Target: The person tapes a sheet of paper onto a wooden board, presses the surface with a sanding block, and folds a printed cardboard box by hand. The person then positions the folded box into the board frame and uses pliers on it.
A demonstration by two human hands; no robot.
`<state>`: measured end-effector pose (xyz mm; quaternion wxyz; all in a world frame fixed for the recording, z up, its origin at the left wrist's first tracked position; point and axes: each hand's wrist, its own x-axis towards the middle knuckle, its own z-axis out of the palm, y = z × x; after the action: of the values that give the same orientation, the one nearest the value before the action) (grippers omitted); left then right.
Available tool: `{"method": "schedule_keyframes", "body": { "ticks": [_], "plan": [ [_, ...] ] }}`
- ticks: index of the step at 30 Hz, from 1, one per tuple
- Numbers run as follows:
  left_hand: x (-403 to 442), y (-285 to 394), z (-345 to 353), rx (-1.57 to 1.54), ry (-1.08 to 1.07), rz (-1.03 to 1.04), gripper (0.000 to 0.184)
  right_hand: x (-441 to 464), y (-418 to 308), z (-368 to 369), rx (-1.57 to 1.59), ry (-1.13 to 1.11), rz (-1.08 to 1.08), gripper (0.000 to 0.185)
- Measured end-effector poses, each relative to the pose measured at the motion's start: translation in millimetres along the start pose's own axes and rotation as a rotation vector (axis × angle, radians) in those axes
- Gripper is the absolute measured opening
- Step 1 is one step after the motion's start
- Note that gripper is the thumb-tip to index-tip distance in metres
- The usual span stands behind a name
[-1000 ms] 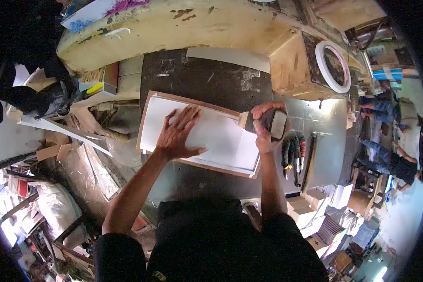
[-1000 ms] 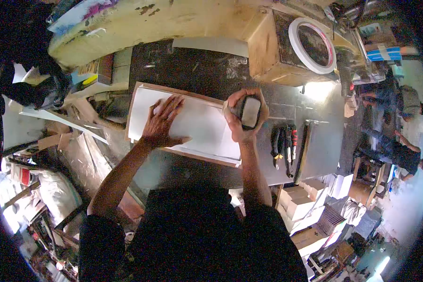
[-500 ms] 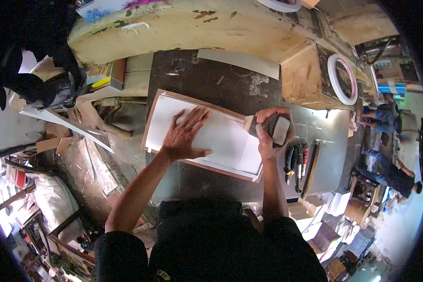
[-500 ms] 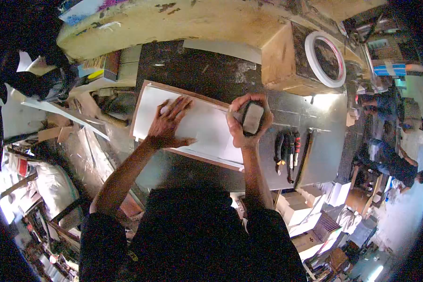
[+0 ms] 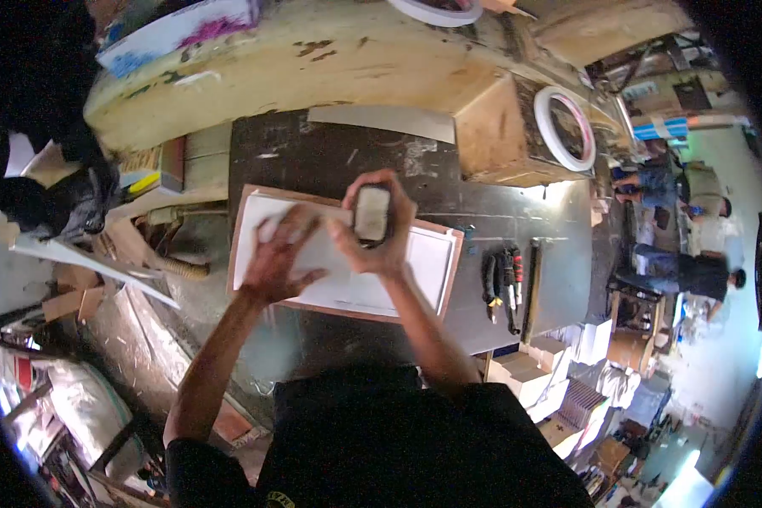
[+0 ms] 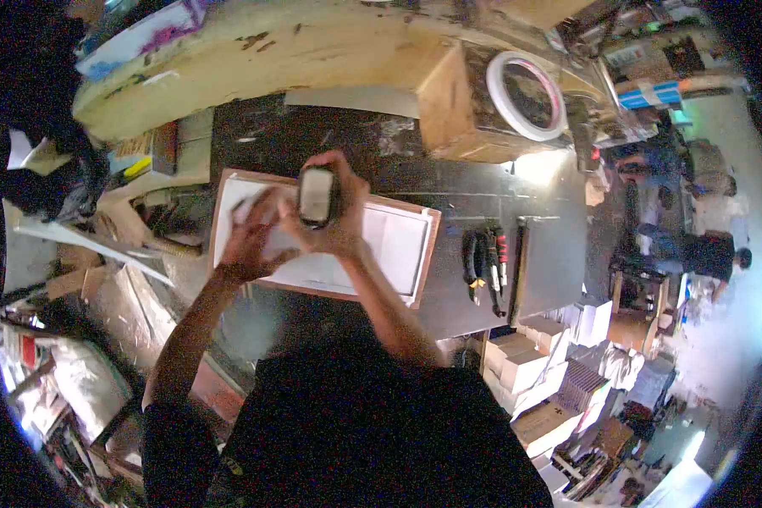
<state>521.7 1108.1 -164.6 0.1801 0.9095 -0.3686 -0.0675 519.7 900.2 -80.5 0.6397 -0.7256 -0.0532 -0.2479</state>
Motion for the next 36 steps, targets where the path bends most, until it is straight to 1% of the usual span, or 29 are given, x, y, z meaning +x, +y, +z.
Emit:
{"method": "schedule_keyframes", "body": {
  "ticks": [2,3,4,6,7,11,13,14,16,17,18,20,22,24,25,26,27,29,30,32,33,34,36],
  "plan": [
    [-10.1,-9.2,-27.0,0.115,0.085,-0.185,0.108,-1.3,-5.7,0.4,-0.071,-0.023,-0.058,0.044],
    [-10.7,-8.6,-34.2,0.162,0.162,-0.268,0.11,-1.9,-5.1,1.0,-0.085,0.002,-0.05,0.045],
    [-12.0,-6.5,-33.4,0.162,0.161,-0.265,0.11,-3.7,-5.9,0.6,-0.086,0.005,-0.05,0.045],
    [-15.8,-0.9,-28.3,-0.085,0.151,-0.469,0.11,-6.2,-9.6,-1.3,0.034,0.084,0.021,0.044],
    [-16.9,-1.7,-25.4,-0.079,0.185,-0.459,0.11,-5.9,-6.4,-4.7,0.024,0.066,-0.005,0.044],
    [-18.8,1.4,-24.3,-0.019,0.183,-0.469,0.109,-2.3,-4.3,-8.5,0.01,0.053,0.004,0.043],
    [-25.6,2.5,-17.8,-0.009,0.242,-0.459,0.109,0.5,-6.8,-8.5,0.111,0.074,0.079,0.041],
    [-29.4,7.1,-14.0,-0.008,0.244,-0.459,0.109,2.9,-5.6,-10.4,0.112,0.073,0.077,0.041],
    [-40.8,22.8,-4.4,0.029,0.291,-0.537,0.109,10.0,-6.0,-14.0,0.122,0.026,0.033,0.036],
    [-48.2,30.1,3.0,0.034,0.308,-0.549,0.107,10.6,-11.0,-12.3,0.259,0.018,0.082,0.031],
    [-50.2,38.4,4.4,0.047,0.305,-0.564,0.107,11.8,-25.8,-12.6,0.302,-0.03,0.27,0.028],
    [-56.0,57.0,4.2,-0.123,0.253,-0.713,0.106,17.4,-28.2,-15.6,0.208,-0.097,0.274,0.027],
    [-55.9,61.9,1.2,-0.089,0.218,-0.769,0.102,23.8,-37.8,-17.8,0.199,-0.123,0.272,0.033],
    [-52.6,56.7,4.6,0.058,0.277,-0.557,0.099,27.7,-39.2,-23.1,0.135,-0.166,0.27,0.04],
    [-49.4,54.8,-1.7,0.074,0.262,-0.46,0.096,27.1,-41.4,-27.7,0.095,-0.213,0.314,0.038],
    [-46.2,52.2,-2.8,0.079,0.266,-0.475,0.096,26.2,-44.0,-28.7,0.054,-0.259,0.355,0.036],
    [-42.9,49.2,-3.2,0.042,0.222,-0.449,0.097,23.1,-36.6,-24.7,0.062,-0.272,0.352,0.036],
    [-41.9,44.9,-4.2,0.004,0.138,-0.409,0.1,16.4,-14.9,-16.4,0.218,-0.151,0.256,0.034],
    [-43.4,43.4,-2.5,0.008,0.141,-0.415,0.1,17.6,-19.0,-10.2,0.223,-0.155,0.254,0.034],
    [-43.7,41.9,3.3,0.008,0.197,-0.379,0.104,24.5,-35.7,0.4,0.435,-0.145,0.156,0.035],
    [-43.2,43.5,-0.6,-0.001,0.203,-0.374,0.104,30.4,-42.5,0.9,0.441,-0.223,0.083,0.039],
    [-43.8,45.1,-1.5,-0.009,0.198,-0.382,0.104,29.6,-44.1,1.8,0.438,-0.228,0.093,0.039],
    [-42.0,44.5,-4.4,0.035,0.125,-0.416,0.1,29.7,-45.2,7.9,0.495,-0.183,0.005,0.039]
  ]
}}
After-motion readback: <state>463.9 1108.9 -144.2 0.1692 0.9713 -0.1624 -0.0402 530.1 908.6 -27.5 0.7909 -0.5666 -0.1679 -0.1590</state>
